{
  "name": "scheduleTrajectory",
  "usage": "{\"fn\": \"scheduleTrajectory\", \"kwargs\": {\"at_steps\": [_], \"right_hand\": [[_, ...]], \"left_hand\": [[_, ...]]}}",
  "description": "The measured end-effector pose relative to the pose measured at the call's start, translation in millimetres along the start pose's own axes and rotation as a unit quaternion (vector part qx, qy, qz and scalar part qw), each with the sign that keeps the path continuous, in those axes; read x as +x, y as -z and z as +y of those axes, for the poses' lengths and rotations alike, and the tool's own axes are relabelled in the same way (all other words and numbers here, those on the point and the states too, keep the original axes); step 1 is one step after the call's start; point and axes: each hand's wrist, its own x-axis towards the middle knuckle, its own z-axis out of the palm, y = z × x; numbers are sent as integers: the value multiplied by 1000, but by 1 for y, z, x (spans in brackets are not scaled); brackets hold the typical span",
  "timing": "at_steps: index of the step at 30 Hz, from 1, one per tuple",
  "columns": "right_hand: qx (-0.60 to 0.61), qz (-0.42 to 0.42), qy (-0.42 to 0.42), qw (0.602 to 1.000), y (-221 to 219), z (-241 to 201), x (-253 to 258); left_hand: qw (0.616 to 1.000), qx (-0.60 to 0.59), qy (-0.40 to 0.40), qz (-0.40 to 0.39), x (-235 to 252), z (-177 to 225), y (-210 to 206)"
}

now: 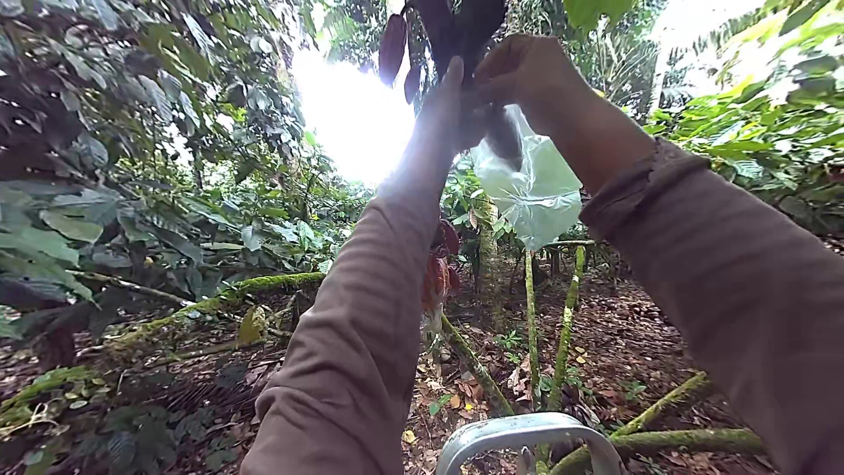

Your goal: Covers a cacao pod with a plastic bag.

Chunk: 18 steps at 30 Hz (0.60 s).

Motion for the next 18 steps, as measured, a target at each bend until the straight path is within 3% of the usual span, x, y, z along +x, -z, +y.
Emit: {"fn": "scheduleTrajectory", "kwargs": {"at_steps": [5, 9, 11, 16, 18], "right_hand": [[-28, -62, 55, 996, 9, -2, -4], [-44, -28, 65, 997, 11, -2, -11], [-77, -5, 52, 996, 14, -1, -13], [-243, -30, 74, 967, 19, 3, -7], [-259, -26, 32, 965, 16, -3, -8]], "left_hand": [[995, -93, 11, -21, 13, -2, 1], [986, -165, 23, -25, 29, -7, 6], [987, -155, 19, -43, 44, -13, 15], [991, -133, 23, -5, 9, -4, 1], [993, -114, 22, -13, 8, -5, 4]]}}
